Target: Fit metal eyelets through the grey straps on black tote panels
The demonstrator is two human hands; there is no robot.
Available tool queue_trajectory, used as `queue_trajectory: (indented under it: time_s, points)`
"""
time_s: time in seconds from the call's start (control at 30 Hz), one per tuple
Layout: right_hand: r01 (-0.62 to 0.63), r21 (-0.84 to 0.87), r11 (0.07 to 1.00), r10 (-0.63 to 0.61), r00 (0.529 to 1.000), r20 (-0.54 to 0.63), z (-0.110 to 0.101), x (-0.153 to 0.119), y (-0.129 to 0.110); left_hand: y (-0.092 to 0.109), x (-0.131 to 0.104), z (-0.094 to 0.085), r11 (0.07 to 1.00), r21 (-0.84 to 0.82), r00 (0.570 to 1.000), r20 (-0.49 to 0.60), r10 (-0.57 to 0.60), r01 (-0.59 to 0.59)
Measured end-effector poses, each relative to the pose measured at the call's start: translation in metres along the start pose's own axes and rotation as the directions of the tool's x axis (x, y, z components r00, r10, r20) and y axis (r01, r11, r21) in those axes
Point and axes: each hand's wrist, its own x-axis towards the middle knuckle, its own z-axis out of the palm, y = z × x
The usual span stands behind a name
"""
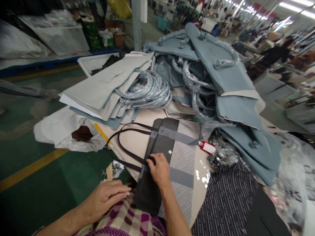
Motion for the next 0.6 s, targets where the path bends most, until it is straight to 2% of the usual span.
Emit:
queue_trajectory:
  time_s: [0.07, 0.13, 0.2, 0.27, 0.37, 0.47, 0.57, 0.6]
  points:
    - [0.104, -0.070, 0.992, -0.103, 0.994, 0.022, 0.023, -0.012, -0.023, 0.000, -0.003, -0.001, 1.000, -0.002, 1.000, -0.006, -0.010, 0.010]
    - [0.160, -0.134, 0.978, -0.160, 0.987, 0.007, 0.039, -0.017, -0.036, 0.001, -0.004, -0.001, 0.999, -0.021, 0.999, -0.002, -0.041, 0.041]
    - [0.208, -0.170, 0.963, -0.214, 0.977, -0.017, 0.044, -0.016, -0.043, 0.002, -0.005, 0.000, 0.997, -0.046, 0.998, -0.002, -0.068, 0.068]
    - [0.245, -0.190, 0.951, -0.261, 0.963, -0.064, 0.035, -0.015, -0.047, 0.004, -0.004, 0.000, 0.997, -0.061, 0.999, 0.003, -0.053, 0.053]
    - [0.234, -0.217, 0.948, -0.278, 0.939, -0.202, -0.006, -0.021, -0.052, 0.008, -0.002, 0.001, 0.997, -0.076, 0.999, 0.032, 0.033, -0.030]
    - [0.154, -0.237, 0.959, -0.236, 0.898, -0.371, -0.075, -0.045, -0.053, 0.007, 0.002, 0.004, 0.994, -0.087, 0.992, 0.101, 0.077, -0.069]
    - [-0.026, -0.178, 0.984, -0.079, 0.827, -0.556, -0.151, -0.091, -0.044, 0.005, 0.011, 0.012, 0.992, -0.092, 0.981, 0.165, 0.104, -0.090]
    - [-0.122, -0.074, 0.990, 0.047, 0.769, -0.638, -0.174, -0.110, -0.038, 0.005, 0.014, 0.015, 0.990, -0.099, 0.976, 0.179, 0.121, -0.104]
